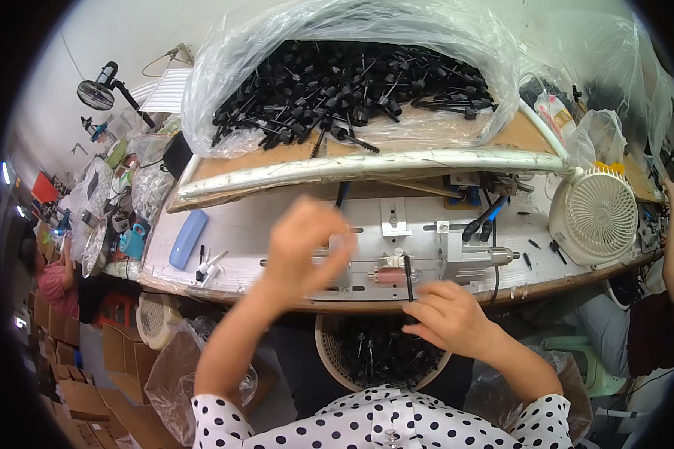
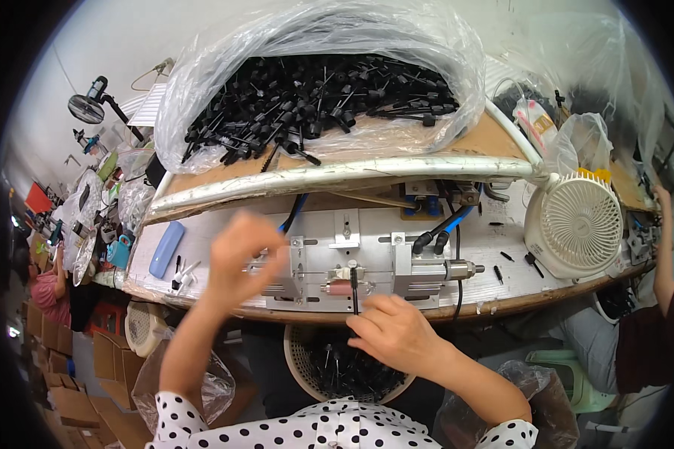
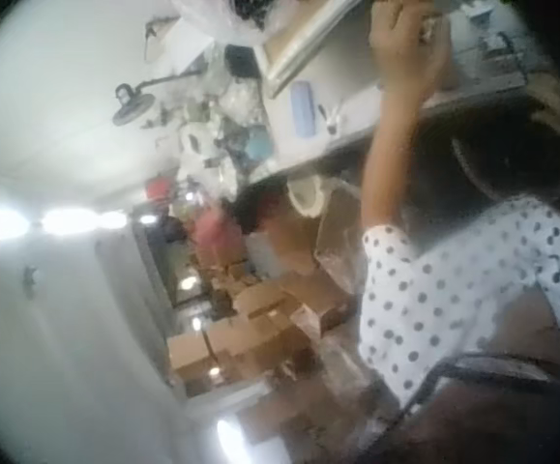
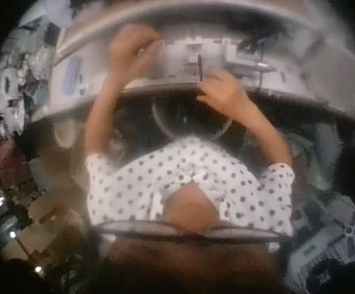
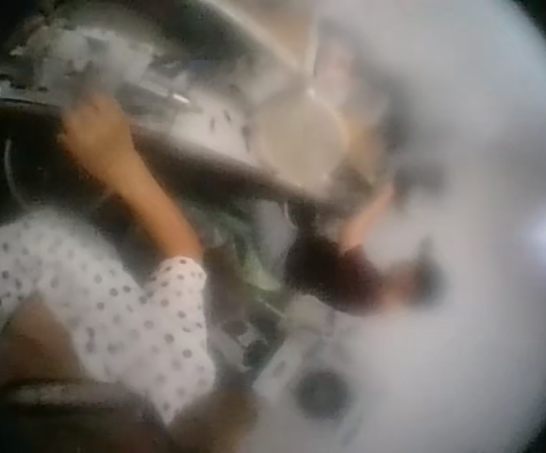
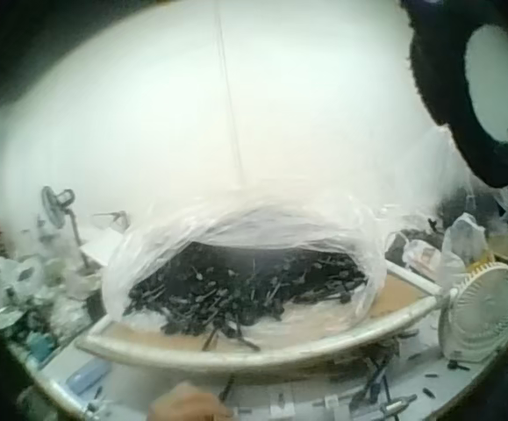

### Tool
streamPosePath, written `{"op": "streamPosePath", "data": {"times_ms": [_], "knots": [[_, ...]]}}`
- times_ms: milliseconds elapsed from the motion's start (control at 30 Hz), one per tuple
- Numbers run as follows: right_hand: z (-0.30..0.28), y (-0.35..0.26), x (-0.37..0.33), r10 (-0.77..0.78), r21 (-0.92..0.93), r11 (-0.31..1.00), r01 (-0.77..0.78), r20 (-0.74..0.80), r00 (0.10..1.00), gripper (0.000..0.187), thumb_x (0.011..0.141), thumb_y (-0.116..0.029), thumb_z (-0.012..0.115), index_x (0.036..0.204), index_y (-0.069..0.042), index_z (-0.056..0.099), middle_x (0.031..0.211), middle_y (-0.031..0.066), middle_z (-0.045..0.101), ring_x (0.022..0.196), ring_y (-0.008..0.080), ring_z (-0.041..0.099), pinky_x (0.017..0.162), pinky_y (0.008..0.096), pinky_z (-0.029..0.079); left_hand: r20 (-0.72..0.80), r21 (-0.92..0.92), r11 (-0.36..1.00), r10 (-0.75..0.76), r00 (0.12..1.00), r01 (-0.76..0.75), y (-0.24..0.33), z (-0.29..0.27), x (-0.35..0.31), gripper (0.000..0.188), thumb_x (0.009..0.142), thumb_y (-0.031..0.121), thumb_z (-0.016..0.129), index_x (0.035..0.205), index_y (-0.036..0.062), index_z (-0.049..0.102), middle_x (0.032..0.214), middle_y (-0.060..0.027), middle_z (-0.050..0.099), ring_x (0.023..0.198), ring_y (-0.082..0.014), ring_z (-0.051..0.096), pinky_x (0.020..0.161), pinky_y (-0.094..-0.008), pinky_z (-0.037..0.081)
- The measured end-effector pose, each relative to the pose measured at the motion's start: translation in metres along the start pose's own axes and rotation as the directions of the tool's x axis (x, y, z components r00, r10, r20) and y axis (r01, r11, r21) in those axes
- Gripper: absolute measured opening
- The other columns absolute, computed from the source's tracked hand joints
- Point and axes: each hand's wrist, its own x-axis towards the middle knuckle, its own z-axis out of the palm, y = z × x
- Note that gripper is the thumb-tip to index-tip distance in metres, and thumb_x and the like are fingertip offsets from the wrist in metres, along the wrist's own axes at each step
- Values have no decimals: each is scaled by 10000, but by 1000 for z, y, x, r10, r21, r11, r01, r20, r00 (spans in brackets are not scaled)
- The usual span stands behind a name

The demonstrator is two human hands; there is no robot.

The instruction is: The person takes mascara brush components from a plastic bag, places each into an assembly fixture on a machine to press them together, and then holds up the assembled brushes.

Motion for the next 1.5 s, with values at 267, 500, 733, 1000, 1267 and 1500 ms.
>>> {"op": "streamPosePath", "data": {"times_ms": [267,500,733,1000,1267,1500], "knots": [[36,28,23,-135,-176,976,129,-21,991,156,686,-82,571,795,29,580,834,118,596,964,242,549,814,343,446,134,199,980,-2,991,-25,-91,4,102,200,673,0,623,873,7,638,830,-125,622,777,-313,579,709,-352,461],[31,30,23,-67,-144,987,67,5,998,306,587,-143,724,847,-45,599,812,52,603,950,206,578,763,326,446,125,185,983,-4,992,-19,-71,-13,105,207,674,-7,626,877,-9,585,780,-132,606,739,-248,607,660,-331,466],[4,14,35,-155,85,984,157,-34,987,314,631,-236,751,866,-72,622,793,35,606,869,207,584,707,310,425,-230,-114,977,-200,952,178,-1,-15,10,129,714,-8,648,833,15,603,818,-87,575,680,-162,562,570,-260,460],[-94,128,111,89,-344,917,-204,-321,943,100,744,-22,544,840,-2,566,816,138,571,754,281,557,676,341,441,-114,-190,925,-353,929,328,74,78,-79,263,664,38,731,900,-2,623,1078,-165,553,905,-272,595,763,-334,486],[-106,170,118,463,-470,762,-446,-87,882,116,738,4,485,851,-19,503,881,146,525,856,322,521,753,384,412,-32,-82,945,-320,947,316,63,109,-67,251,715,-8,645,938,-74,549,1149,-203,491,981,-351,545,810,-372,461],[-107,177,132,386,-451,837,-309,87,918,150,705,10,533,839,-52,509,817,137,545,843,325,541,738,404,424,-3,-27,936,-352,936,352,64,114,-63,235,736,-10,612,942,-81,522,1133,-220,476,951,-373,545,793,-374,463]]}}
